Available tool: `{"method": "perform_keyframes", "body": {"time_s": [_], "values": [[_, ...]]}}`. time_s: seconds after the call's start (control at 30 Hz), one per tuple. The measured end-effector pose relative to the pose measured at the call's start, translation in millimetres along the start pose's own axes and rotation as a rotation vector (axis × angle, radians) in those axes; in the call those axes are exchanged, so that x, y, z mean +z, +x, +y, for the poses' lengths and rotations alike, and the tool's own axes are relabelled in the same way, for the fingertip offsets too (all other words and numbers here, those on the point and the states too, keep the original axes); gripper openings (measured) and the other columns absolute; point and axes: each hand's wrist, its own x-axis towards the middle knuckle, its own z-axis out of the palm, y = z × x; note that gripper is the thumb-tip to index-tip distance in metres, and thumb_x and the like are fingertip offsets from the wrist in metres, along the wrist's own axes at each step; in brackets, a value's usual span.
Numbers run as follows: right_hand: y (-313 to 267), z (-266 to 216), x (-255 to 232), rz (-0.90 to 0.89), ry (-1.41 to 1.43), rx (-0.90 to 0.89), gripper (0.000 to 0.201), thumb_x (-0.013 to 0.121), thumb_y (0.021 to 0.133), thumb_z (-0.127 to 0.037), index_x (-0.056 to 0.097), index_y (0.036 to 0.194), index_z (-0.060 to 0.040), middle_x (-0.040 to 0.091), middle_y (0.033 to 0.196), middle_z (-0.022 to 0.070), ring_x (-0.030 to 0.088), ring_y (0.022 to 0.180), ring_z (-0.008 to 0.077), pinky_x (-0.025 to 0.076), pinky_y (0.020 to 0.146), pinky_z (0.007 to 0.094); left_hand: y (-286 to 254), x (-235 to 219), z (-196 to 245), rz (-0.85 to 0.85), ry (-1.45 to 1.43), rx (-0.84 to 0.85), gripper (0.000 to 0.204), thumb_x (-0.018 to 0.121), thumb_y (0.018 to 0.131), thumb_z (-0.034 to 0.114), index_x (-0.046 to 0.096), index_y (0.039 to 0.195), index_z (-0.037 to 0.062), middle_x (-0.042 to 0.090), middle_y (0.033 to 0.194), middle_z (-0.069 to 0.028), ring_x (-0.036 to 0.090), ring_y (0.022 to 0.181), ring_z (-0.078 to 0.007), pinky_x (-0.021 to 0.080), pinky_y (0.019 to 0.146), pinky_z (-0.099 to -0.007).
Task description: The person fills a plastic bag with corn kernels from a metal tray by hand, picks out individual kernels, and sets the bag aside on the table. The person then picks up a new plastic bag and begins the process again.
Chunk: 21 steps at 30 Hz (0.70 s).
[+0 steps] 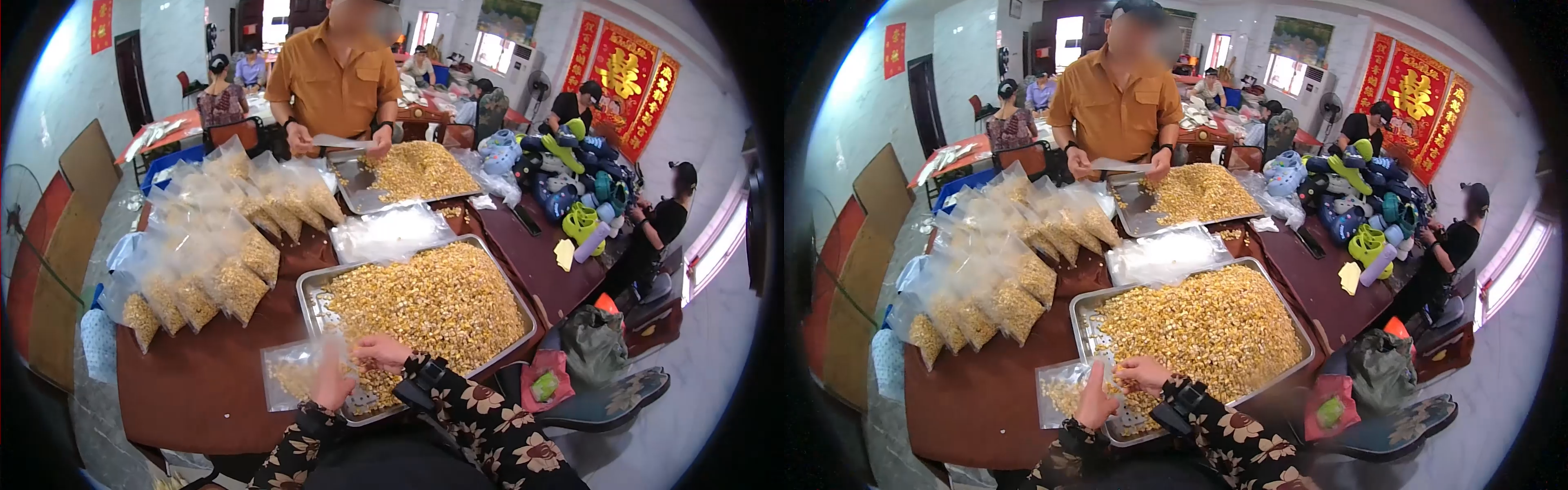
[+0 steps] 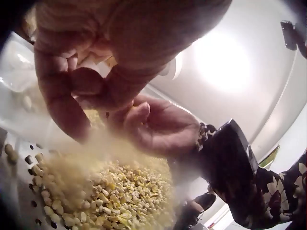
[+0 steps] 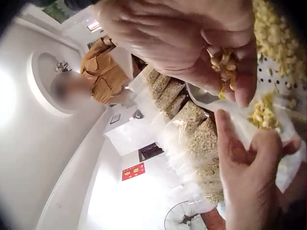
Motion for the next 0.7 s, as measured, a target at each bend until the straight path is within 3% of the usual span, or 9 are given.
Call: {"method": "perform_keyframes", "body": {"time_s": [0.1,0.27,0.33,0.37,0.43,0.47,0.53,0.63,0.7], "values": [[-1,2,26,0.026,-0.124,-0.085,0.022,0.059,0.085,-0.013,0.06,0.102,0.0006,0.061,0.083,0.0055,0.061,0.071,0.014,0.054,0.064,0.0284,5,0,-20,0.039,0.172,0.209,0.088,0.054,0.067,-0.007,0.01,0.143,-0.0015,0.038,0.136,-0.021,0.06,0.063,-0.0182,0.051,0.053,-0.0302],[21,13,37,0.071,-0.16,-0.136,0.016,0.058,0.084,-0.013,0.062,0.093,-0.0016,0.063,0.086,0.0045,0.061,0.073,0.0134,0.052,0.067,0.028,2,-14,-15,-0.001,0.085,0.209,0.087,0.054,0.067,-0.008,0.013,0.143,-0.001,0.032,0.14,-0.022,0.061,0.072,-0.0202,0.051,0.057,-0.0302],[22,9,48,0.284,-0.682,-0.312,0.019,0.055,0.083,-0.013,0.061,0.096,0.0002,0.064,0.088,0.0114,0.064,0.075,0.0194,0.051,0.069,0.031,-2,-21,-8,-0.004,0.112,0.18,0.085,0.055,0.067,-0.008,0.015,0.142,-0.0013,0.03,0.141,-0.0231,0.061,0.077,-0.0213,0.05,0.057,-0.0294],[19,7,54,0.301,-0.959,-0.463,0.023,0.052,0.082,-0.011,0.058,0.101,0.0006,0.062,0.092,0.0188,0.063,0.082,0.0307,0.049,0.074,0.036,-3,-23,-10,0.036,0.145,0.212,0.085,0.056,0.067,-0.007,0.016,0.142,-0.0021,0.03,0.141,-0.0234,0.059,0.09,-0.0247,0.05,0.067,-0.0306],[18,7,68,0.304,-1.027,-0.532,0.024,0.05,0.081,-0.01,0.057,0.101,0.0002,0.061,0.092,0.02,0.06,0.085,0.0348,0.048,0.075,0.0387,-5,-30,-9,0.14,0.345,0.266,0.082,0.061,0.069,-0.004,0.02,0.14,-0.0047,0.029,0.142,-0.0246,0.038,0.127,-0.0322,0.037,0.1,-0.0344],[19,10,73,0.312,-1.091,-0.598,0.025,0.049,0.08,-0.009,0.056,0.102,-0.0001,0.06,0.093,0.0212,0.058,0.087,0.0389,0.047,0.077,0.0414,-4,-33,-4,0.145,0.342,0.24,0.082,0.061,0.069,-0.004,0.02,0.14,-0.0047,0.029,0.142,-0.0246,0.038,0.127,-0.0322,0.037,0.1,-0.0344],[24,14,76,0.238,-1.132,-0.604,0.025,0.047,0.077,-0.004,0.053,0.101,0.0007,0.06,0.094,0.0212,0.055,0.091,0.04,0.045,0.077,0.0439,-7,-36,2,0.149,0.126,0.145,0.079,0.062,0.07,-0.003,0.022,0.138,-0.0058,0.026,0.144,-0.0242,0.022,0.136,-0.0329,0.021,0.11,-0.0349],[13,4,81,0.153,-1.202,-0.605,0.043,0.051,0.072,0.0,0.049,0.116,-0.0007,0.049,0.119,0.0204,0.046,0.108,0.0413,0.041,0.087,0.044,-17,-40,7,0.192,0.188,0.194,0.079,0.061,0.068,-0.004,0.023,0.138,-0.0053,0.025,0.144,-0.0247,0.026,0.134,-0.0358,0.027,0.107,-0.0364],[16,7,77,0.147,-1.203,-0.647,0.05,0.057,0.071,-0.004,0.048,0.119,-0.0012,0.049,0.121,0.0215,0.046,0.111,0.0398,0.039,0.092,0.041,-15,-43,8,0.199,0.207,0.233,0.079,0.059,0.066,-0.004,0.024,0.137,-0.0053,0.024,0.144,-0.0247,0.026,0.133,-0.0381,0.03,0.106,-0.0379]]}}
